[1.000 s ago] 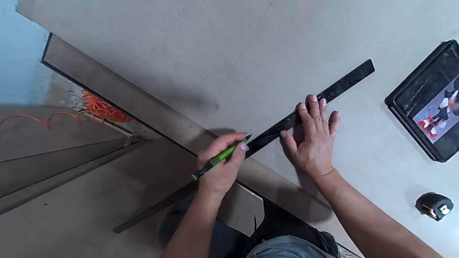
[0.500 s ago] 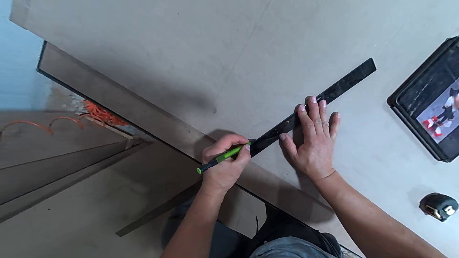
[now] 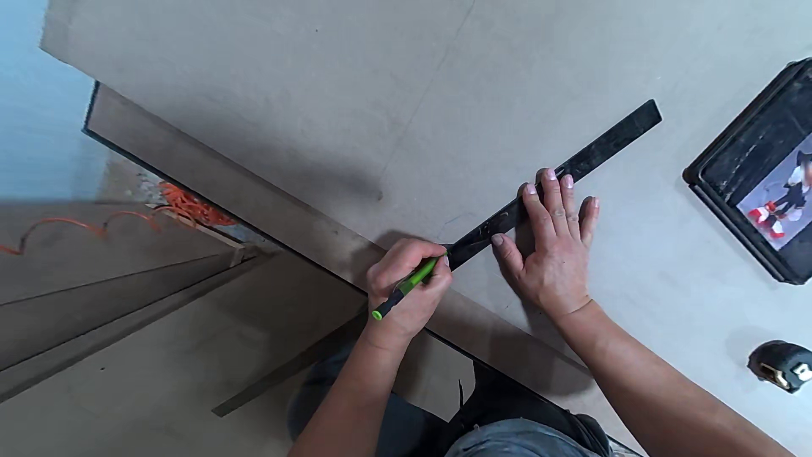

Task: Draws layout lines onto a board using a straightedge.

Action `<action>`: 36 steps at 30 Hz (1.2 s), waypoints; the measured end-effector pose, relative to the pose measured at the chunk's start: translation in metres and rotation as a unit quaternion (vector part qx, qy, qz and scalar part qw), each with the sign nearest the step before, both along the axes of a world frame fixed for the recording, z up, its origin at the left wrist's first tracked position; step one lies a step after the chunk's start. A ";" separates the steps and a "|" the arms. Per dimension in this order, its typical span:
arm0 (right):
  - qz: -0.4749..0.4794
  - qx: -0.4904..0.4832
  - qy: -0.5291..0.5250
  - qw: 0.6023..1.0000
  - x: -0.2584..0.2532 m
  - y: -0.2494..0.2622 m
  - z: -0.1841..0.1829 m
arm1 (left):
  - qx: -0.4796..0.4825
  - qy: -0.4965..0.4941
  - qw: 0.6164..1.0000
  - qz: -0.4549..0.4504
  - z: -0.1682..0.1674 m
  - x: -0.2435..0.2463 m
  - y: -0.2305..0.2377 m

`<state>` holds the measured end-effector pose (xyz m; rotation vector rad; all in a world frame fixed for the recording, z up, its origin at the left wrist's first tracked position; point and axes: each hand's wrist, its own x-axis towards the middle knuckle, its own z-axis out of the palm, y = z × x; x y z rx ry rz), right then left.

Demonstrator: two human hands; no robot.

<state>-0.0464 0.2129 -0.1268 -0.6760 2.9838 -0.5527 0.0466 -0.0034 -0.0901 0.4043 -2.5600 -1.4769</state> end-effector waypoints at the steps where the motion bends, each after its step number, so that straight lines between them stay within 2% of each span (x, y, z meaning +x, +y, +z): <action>1: -0.001 0.001 -0.001 1.000 0.000 0.000 0.000 | 0.002 0.001 1.000 0.000 -0.001 -0.002 0.002; 9: -0.003 -0.001 -0.001 1.000 0.000 0.000 0.000 | 0.000 0.003 1.000 0.003 -0.001 -0.022 0.014; 18: -0.002 -0.002 -0.005 1.000 -0.001 0.000 -0.001 | 0.036 -0.028 0.999 0.011 0.003 -0.023 0.012; 20: 0.001 -0.004 -0.006 1.000 0.000 0.002 0.001 | 0.048 -0.049 0.997 0.031 0.009 -0.011 0.003; 22: 0.005 -0.002 -0.010 1.000 0.005 0.008 0.005 | -0.003 -0.073 0.996 0.052 0.011 0.020 -0.012; 24: 0.006 0.004 -0.020 1.000 0.017 0.019 0.012 | -0.112 -0.054 0.991 0.047 0.005 0.060 -0.029; 28: 0.013 0.016 -0.041 0.999 0.042 0.038 0.018 | -0.267 -0.097 0.956 -0.069 0.005 0.117 -0.039; 30: 0.011 0.024 -0.045 0.999 0.046 0.040 0.018 | -0.307 -0.105 0.941 -0.097 0.003 0.122 -0.035; 36: 0.009 0.023 -0.042 0.999 0.030 0.033 0.017 | -0.330 -0.195 0.921 -0.070 0.006 0.137 -0.069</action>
